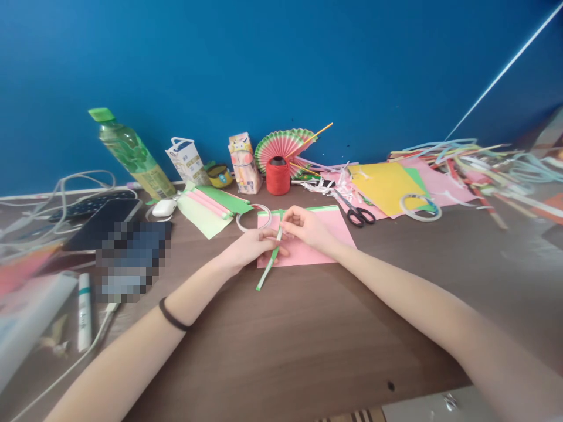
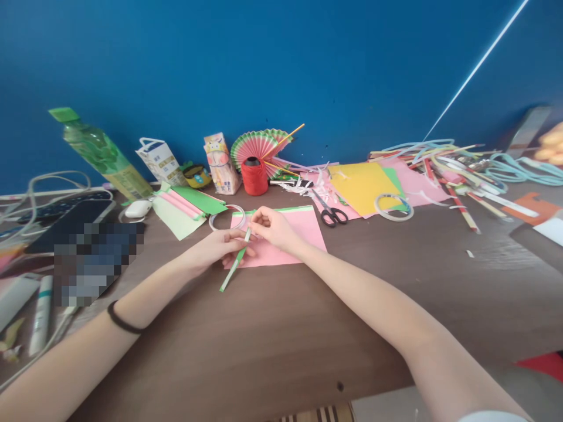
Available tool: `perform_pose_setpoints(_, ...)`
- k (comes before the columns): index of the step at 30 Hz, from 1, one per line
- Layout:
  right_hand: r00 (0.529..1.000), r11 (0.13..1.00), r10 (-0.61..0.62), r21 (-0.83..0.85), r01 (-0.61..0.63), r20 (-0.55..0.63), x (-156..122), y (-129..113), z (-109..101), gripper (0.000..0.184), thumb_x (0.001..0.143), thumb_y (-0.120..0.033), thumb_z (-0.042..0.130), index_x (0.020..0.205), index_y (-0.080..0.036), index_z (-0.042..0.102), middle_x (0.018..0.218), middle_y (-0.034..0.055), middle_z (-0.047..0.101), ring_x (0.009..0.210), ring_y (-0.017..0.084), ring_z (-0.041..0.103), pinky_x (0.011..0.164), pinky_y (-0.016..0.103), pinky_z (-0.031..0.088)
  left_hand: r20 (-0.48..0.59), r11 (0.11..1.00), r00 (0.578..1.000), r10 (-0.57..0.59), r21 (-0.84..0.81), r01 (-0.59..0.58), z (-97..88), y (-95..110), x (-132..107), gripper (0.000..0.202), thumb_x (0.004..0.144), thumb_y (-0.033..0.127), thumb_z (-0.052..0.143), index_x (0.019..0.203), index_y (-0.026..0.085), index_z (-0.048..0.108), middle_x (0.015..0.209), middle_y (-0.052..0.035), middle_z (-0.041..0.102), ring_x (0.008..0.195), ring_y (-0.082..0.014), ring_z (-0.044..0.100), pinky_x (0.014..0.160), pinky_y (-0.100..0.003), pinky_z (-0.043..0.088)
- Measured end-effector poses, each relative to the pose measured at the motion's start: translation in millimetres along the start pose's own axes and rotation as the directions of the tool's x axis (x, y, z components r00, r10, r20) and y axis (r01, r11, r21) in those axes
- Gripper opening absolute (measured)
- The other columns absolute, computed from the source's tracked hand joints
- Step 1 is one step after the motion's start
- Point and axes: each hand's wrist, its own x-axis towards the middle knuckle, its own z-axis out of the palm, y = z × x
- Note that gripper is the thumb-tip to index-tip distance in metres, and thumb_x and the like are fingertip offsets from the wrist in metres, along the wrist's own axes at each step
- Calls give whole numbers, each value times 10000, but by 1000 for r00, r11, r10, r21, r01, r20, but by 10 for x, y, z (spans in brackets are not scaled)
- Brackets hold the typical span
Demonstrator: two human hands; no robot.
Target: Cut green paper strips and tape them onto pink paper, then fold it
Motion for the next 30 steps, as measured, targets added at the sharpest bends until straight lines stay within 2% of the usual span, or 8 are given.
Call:
perform_pose_setpoints(14,1000,997,-6,-74,7,10,-3,-1,7,172,708,-286,607,721,-194,462,611,-37,533,588,113,519,595,276,429,45,998,998,34,52,-37,-31,-34,8,389,689,173,530,1077,160,553,700,-28,702,449,-77,491,427,-192,340)
perform_pose_setpoints(22,999,999,-6,-54,8,43,-9,6,12,189,717,-306,599,729,-189,451,636,-31,539,605,108,519,604,268,420,137,997,989,58,38,-64,-51,-39,7,327,703,173,508,1030,160,519,626,-7,673,413,-61,454,422,-186,308)
perform_pose_setpoints(27,1000,1000,21,7,-21,10,-26,-30,14,342,689,-287,630,917,-214,386,540,-101,454,509,91,470,495,220,362,175,996,982,68,49,-78,-51,-25,-27,352,720,183,497,1071,167,497,634,-5,669,427,-58,443,437,-186,308)
perform_pose_setpoints(30,999,999,52,17,-52,-6,-39,-51,4,270,756,-326,557,927,-215,380,521,-95,462,462,85,438,439,205,327,143,995,988,64,69,-75,-47,-10,-36,431,718,186,500,1146,185,459,645,-1,672,440,-66,456,447,-189,320)
